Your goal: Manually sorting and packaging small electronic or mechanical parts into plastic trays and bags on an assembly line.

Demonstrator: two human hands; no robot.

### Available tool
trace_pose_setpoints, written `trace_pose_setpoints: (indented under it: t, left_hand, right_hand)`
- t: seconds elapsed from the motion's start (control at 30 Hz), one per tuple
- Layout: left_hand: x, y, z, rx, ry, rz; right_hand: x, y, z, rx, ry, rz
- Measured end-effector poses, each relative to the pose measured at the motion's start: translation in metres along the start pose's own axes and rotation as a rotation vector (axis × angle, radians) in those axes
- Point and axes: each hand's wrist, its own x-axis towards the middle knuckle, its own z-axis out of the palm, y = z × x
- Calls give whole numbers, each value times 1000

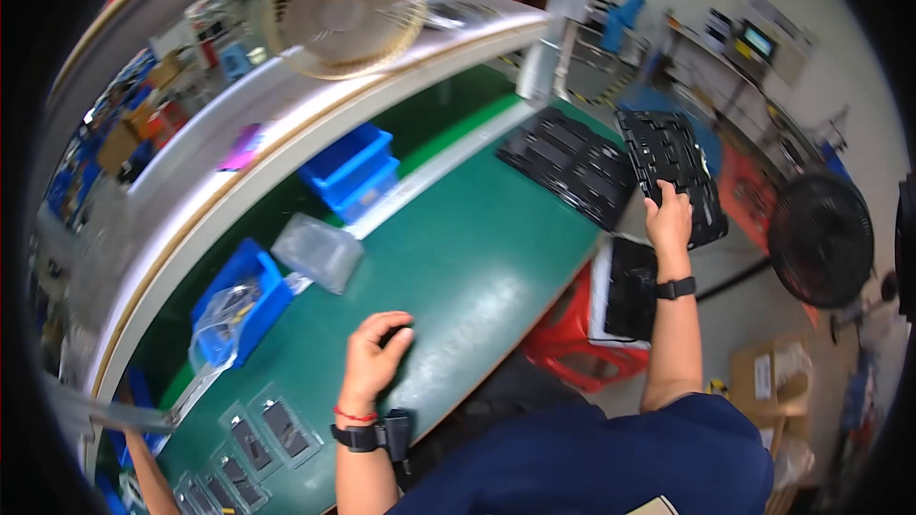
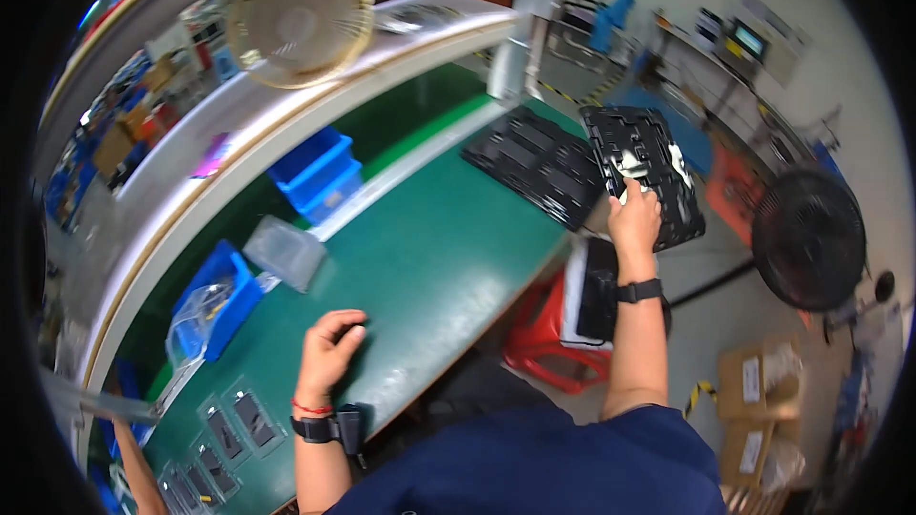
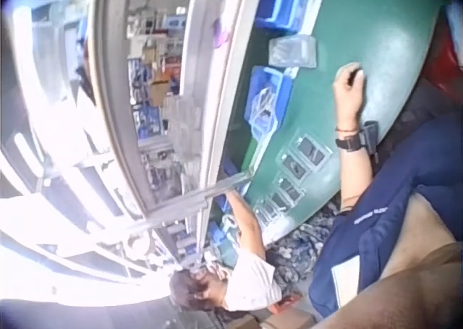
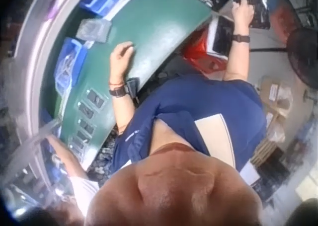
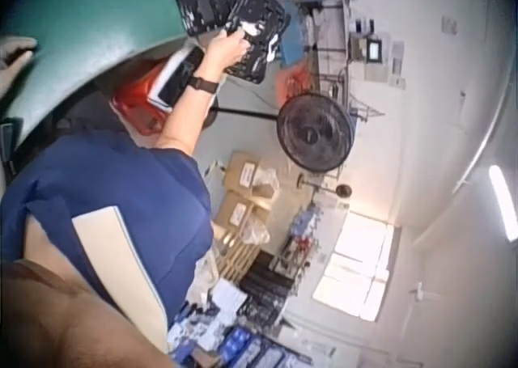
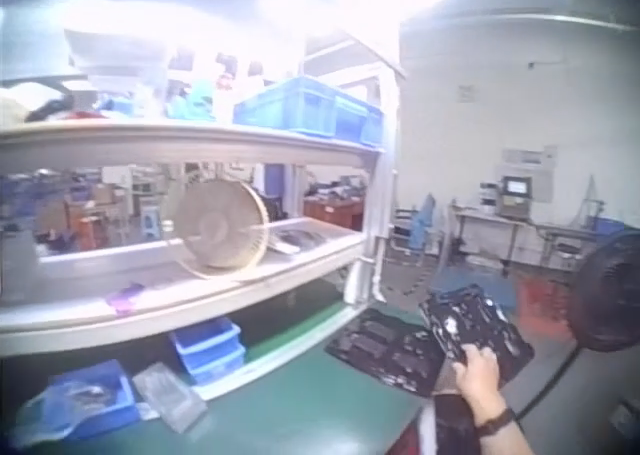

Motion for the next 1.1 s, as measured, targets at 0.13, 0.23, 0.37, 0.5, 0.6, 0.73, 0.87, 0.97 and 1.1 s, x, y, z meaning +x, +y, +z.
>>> trace_pose_setpoints:
  t: [0.13, 0.23, 0.37, 0.5, 0.6, 0.73, 0.87, 0.97, 1.1]
  left_hand:
    - [2, 7, 4, 39, 12, 23]
    - [0, 10, 3, 100, -14, -3]
    - [-4, 8, 6, 104, -34, -7]
    - [-5, 5, 10, 79, -1, -20]
    - [-5, 7, 3, 39, 29, -36]
    - [2, 9, 9, 49, 21, -47]
    - [2, 5, 3, 79, 29, -7]
    - [-2, 8, 0, 138, 41, 54]
    - [4, 7, 12, 122, 4, 149]
  right_hand:
    - [-56, 62, 19, -140, -55, 411]
    - [-109, 87, 59, -190, -136, 491]
    - [-150, 95, 107, -147, -295, 516]
    - [-151, 91, 130, -107, -399, 512]
    - [-149, 84, 137, -65, -442, 522]
    - [-152, 85, 139, -55, -496, 527]
    - [-156, 80, 144, -108, -578, 465]
    - [-133, 81, 127, -171, -681, 473]
    - [-67, 86, 82, -35, 313, 291]
